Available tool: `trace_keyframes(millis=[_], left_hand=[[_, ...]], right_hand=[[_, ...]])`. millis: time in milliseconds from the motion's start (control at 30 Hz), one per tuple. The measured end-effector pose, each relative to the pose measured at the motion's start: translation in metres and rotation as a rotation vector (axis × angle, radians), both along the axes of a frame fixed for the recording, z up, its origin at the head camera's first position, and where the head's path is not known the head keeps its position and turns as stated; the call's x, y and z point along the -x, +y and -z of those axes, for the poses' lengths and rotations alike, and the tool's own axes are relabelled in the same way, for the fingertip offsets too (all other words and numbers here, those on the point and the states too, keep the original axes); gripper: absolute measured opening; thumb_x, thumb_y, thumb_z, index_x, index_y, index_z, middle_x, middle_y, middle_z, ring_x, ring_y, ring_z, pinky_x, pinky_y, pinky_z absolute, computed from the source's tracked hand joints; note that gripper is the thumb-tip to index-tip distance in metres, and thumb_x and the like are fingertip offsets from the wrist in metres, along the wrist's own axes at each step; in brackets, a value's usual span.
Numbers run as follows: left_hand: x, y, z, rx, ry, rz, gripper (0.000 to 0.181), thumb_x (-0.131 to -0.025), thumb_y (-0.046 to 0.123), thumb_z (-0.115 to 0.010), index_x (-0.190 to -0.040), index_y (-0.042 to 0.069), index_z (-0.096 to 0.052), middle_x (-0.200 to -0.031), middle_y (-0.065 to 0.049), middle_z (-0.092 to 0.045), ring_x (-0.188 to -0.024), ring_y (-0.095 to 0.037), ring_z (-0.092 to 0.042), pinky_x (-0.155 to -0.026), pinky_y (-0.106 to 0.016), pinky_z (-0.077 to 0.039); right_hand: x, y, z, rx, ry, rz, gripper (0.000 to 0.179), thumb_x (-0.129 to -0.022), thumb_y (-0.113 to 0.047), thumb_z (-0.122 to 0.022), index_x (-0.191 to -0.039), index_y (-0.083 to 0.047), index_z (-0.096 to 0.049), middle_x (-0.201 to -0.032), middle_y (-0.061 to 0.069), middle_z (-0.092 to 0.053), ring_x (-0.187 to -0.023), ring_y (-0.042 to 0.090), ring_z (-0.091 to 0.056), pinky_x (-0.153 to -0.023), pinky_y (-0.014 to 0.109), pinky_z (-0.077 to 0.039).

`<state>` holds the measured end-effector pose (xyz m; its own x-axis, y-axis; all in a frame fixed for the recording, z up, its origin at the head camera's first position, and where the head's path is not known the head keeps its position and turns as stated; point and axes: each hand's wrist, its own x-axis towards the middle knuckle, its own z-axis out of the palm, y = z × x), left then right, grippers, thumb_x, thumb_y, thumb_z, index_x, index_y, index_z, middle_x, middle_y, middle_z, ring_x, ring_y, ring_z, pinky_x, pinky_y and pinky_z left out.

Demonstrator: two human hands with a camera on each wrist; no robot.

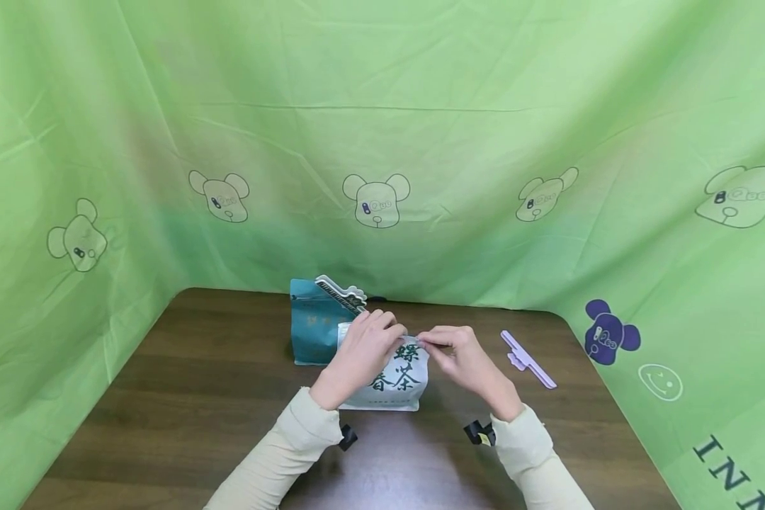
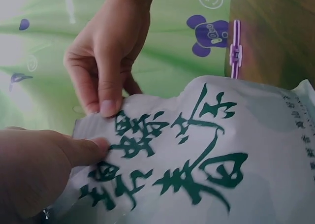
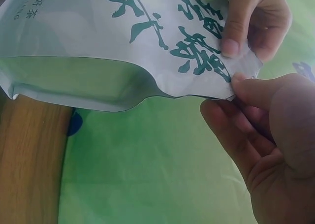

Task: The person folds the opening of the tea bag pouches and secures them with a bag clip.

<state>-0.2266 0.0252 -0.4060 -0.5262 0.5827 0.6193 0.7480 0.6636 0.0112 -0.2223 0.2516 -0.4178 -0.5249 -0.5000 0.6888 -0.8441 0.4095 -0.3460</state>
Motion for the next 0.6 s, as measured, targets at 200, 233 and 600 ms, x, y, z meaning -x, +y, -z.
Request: trace_keyframes(millis=[200, 233, 600], left_hand=[[-0.003, -0.015, -0.004, -0.011, -0.024, -0.052, 0.010, -0.093, 0.023, -0.076, -0.100, 0.015, -0.075, -0.088, 0.003, -0.063, -0.083, -0.016, -0.058, -0.071, -0.028, -0.042], [-0.003, -0.017, -0.004, -0.016, -0.026, -0.062, 0.010, -0.093, 0.023, -0.076, -0.099, 0.015, -0.074, -0.088, 0.002, -0.063, -0.082, -0.017, -0.058, -0.070, -0.028, -0.042], [-0.006, -0.021, -0.003, -0.018, -0.037, -0.101, 0.012, -0.094, 0.025, -0.075, -0.098, 0.014, -0.072, -0.086, 0.002, -0.065, -0.082, -0.016, -0.061, -0.068, -0.028, -0.041]], right_hand=[[-0.003, 0.001, -0.002, -0.006, -0.041, 0.016, 0.022, -0.083, 0.015, -0.073, -0.097, -0.001, -0.079, -0.087, 0.006, -0.076, -0.075, 0.013, -0.069, -0.069, 0.015, -0.053], [-0.003, 0.001, -0.002, -0.006, -0.047, 0.019, 0.022, -0.083, 0.015, -0.073, -0.097, -0.001, -0.079, -0.087, 0.006, -0.075, -0.075, 0.013, -0.069, -0.069, 0.015, -0.052], [-0.007, -0.003, 0.001, -0.004, 0.011, -0.012, 0.028, -0.078, 0.019, -0.075, -0.098, 0.000, -0.078, -0.088, 0.007, -0.075, -0.079, 0.016, -0.071, -0.074, 0.016, -0.055]])
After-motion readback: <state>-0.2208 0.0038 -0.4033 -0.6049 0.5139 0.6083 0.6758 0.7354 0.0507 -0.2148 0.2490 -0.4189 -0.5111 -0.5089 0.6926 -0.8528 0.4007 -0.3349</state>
